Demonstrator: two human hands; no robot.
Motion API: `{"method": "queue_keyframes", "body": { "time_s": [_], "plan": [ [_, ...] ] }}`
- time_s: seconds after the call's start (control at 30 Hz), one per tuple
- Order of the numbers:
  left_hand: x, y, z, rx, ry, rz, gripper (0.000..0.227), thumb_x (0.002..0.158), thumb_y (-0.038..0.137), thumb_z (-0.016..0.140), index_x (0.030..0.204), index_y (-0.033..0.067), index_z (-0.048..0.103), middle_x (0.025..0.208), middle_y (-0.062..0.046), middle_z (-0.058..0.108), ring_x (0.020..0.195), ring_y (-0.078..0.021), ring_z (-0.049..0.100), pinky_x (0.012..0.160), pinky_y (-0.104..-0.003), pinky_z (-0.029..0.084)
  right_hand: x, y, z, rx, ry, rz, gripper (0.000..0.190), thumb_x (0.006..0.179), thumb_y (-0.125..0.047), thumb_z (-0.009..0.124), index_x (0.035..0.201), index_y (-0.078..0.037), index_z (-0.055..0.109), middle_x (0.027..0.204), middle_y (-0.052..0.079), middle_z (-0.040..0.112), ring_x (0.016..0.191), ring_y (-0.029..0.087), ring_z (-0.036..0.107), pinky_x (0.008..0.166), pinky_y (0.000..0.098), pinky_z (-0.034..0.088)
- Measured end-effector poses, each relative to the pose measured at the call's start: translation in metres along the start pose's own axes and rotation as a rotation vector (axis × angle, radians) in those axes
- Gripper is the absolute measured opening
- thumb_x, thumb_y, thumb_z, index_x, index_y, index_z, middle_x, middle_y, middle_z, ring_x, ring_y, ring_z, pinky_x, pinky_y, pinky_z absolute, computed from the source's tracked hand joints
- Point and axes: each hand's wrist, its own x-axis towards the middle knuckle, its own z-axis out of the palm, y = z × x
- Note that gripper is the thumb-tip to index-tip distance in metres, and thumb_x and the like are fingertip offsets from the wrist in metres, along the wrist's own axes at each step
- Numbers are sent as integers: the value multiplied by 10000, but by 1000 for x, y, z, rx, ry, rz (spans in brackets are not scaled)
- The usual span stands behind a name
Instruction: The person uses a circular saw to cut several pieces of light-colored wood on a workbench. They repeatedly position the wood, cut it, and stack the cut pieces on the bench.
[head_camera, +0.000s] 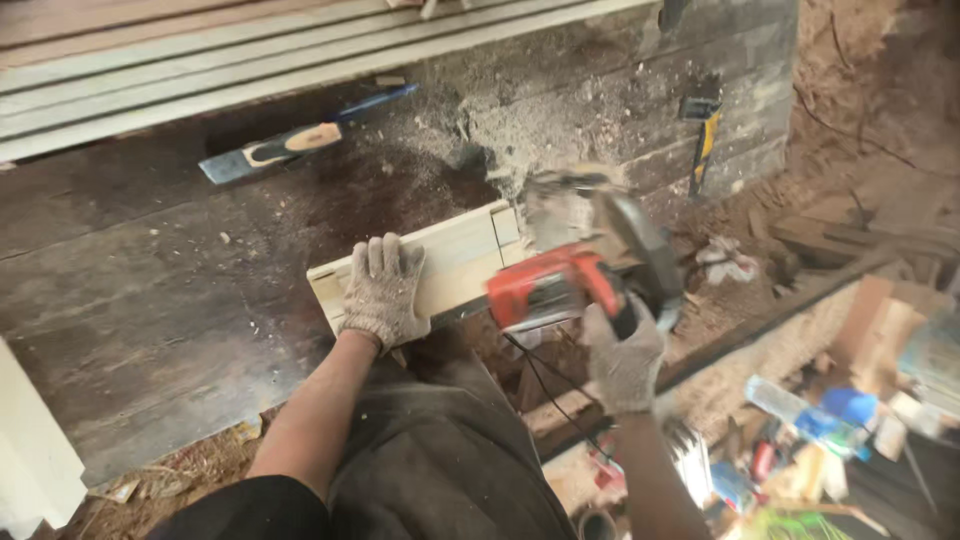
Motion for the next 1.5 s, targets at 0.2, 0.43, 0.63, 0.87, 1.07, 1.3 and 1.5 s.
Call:
{"method": "queue_keyframes", "body": {
  "time_s": [0.2, 0.43, 0.63, 0.87, 1.07, 1.3, 1.5],
  "plan": [
    [3, 10, 2, 94, 66, 1, 1071, 559, 519, 763, 1467, 72, 411, 1459, -278, 313, 1387, -461, 247, 1187, -585, 109, 103, 42, 13, -306, 62, -161, 377, 888, -337, 736, 1166, -83, 723, 890, 112, 763, 810, 238, 747, 780, 384, 574],
    [5, 24, -18, 151, -18, -79, 1054, 572, 520, 748, 1480, 102, 414, 1428, -228, 352, 1377, -415, 282, 1204, -548, 147, 143, 63, 26, -413, 70, -233, 374, 886, -404, 734, 1141, -131, 737, 924, 160, 756, 868, 338, 736, 787, 440, 568],
    [-4, 36, -26, 282, 2, -77, 1086, 585, 559, 743, 1475, 48, 388, 1413, -268, 338, 1377, -436, 261, 1152, -550, 151, 133, 54, 20, -364, 87, -314, 346, 904, -407, 738, 1100, -121, 730, 920, 143, 752, 864, 340, 723, 786, 445, 559],
    [-35, -7, -8, 294, 47, -183, 1113, 577, 547, 754, 1495, 44, 376, 1396, -263, 349, 1355, -439, 286, 1129, -563, 174, 52, 44, 73, -75, 145, -600, 297, 894, -308, 705, 1113, -108, 706, 1063, 121, 708, 1017, 313, 657, 901, 426, 523],
    [-37, -36, 33, 300, 147, -128, 1086, 548, 522, 776, 1459, 49, 421, 1362, -254, 380, 1313, -441, 336, 1130, -574, 208, 35, 57, 164, -223, -262, -321, 290, 832, -278, 764, 1049, -96, 705, 1012, 162, 675, 1016, 347, 613, 864, 457, 495],
    [-28, -49, 33, 307, 272, -104, 992, 624, 497, 759, 1468, 76, 449, 1371, -224, 384, 1313, -407, 347, 1157, -555, 216, 63, 53, 172, 102, -351, -170, 312, 831, -276, 696, 1054, -59, 684, 1021, 154, 707, 963, 319, 677, 873, 419, 546],
    [-39, -37, 20, 248, 240, -91, 1025, 560, 511, 736, 1425, 35, 458, 1379, -260, 389, 1322, -442, 340, 1144, -565, 213, 75, 38, 207, -203, -229, -392, 321, 880, -239, 719, 1112, -18, 686, 1057, 220, 689, 1026, 381, 653, 908, 458, 507]
  ]
}}
